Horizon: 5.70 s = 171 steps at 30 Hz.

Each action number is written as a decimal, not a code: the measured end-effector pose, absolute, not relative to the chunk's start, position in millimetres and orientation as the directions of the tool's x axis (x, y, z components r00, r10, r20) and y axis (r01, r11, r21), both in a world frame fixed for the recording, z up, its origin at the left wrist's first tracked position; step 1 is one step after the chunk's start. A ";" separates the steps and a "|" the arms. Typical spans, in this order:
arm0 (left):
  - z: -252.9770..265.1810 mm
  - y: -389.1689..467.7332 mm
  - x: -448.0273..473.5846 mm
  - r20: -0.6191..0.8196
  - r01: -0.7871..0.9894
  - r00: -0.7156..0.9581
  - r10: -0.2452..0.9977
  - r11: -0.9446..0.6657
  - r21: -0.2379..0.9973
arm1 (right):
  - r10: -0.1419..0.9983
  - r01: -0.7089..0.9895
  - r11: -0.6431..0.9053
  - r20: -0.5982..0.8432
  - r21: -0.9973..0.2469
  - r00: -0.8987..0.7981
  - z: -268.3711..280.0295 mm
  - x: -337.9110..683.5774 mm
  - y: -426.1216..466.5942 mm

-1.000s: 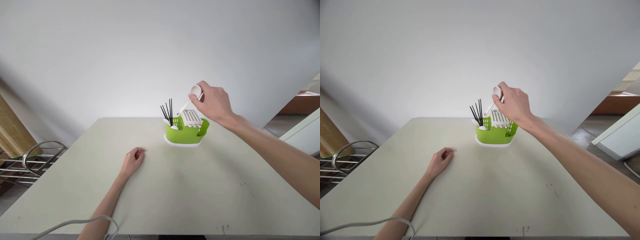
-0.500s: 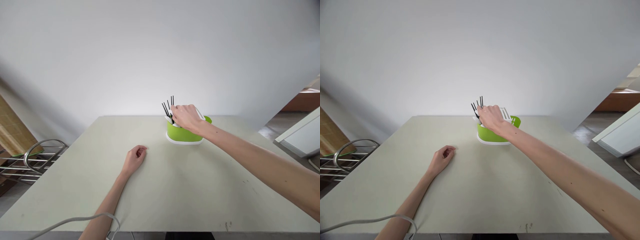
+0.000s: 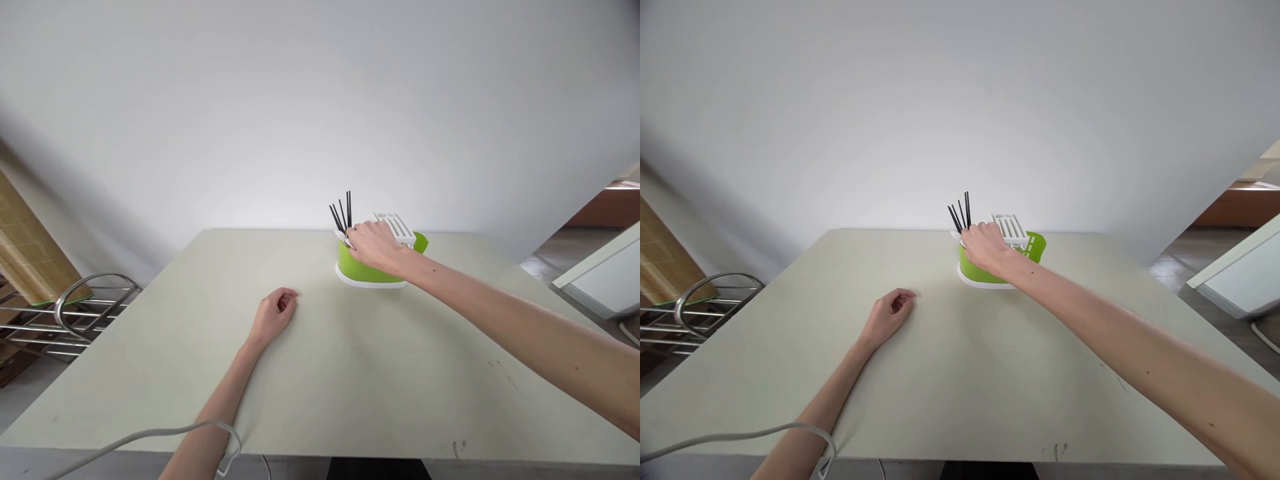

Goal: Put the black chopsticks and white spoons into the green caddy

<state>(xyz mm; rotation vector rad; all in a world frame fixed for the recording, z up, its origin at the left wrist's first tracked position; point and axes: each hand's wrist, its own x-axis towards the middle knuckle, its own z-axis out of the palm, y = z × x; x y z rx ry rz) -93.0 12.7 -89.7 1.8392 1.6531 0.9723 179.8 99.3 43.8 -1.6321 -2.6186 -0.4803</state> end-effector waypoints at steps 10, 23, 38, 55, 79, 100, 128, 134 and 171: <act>-91.3 14.4 -93.9 0.198 0.653 0.027 0.980 -0.167 0.739 | 0.849 0.848 0.460 0.150 0.265 -0.507 55.3 189.5 83.9; -86.5 12.8 -91.7 0.202 0.683 0.025 0.979 -0.164 0.711 | 0.763 0.911 0.389 0.602 -0.136 -0.236 4.3 312.4 43.7; -76.3 17.3 -88.1 0.188 0.742 -0.006 0.982 -0.122 0.659 | 0.781 0.916 0.399 0.542 -0.049 -0.311 -114.1 317.3 42.1; -82.1 18.4 -125.1 0.166 0.756 -0.033 0.986 -0.085 0.649 | 0.820 0.945 0.327 0.502 -0.013 -0.277 -121.6 319.6 43.6; -124.7 15.2 -249.2 0.282 0.776 0.120 0.952 -0.267 0.571 | 0.927 0.965 -0.069 0.342 -0.254 0.156 -180.8 306.9 36.1; -182.1 -74.2 -238.0 0.447 0.900 0.390 0.805 -0.436 0.001 | 0.941 0.979 -0.095 0.303 -0.180 0.148 -220.4 258.0 -62.6; -170.8 -79.2 -249.8 0.423 0.911 0.388 0.819 -0.411 -0.041 | 0.905 0.962 -0.042 0.399 -0.269 0.151 -227.9 245.4 -64.7; -165.2 -80.5 -246.2 0.441 0.938 0.320 0.838 -0.347 -0.021 | 0.891 0.960 -0.018 0.430 -0.281 0.142 -228.8 243.3 -72.7; -161.9 -82.2 -234.0 0.386 0.973 0.207 0.899 -0.231 0.015 | 0.896 0.972 -0.001 0.432 -0.234 0.105 -219.4 244.0 -70.3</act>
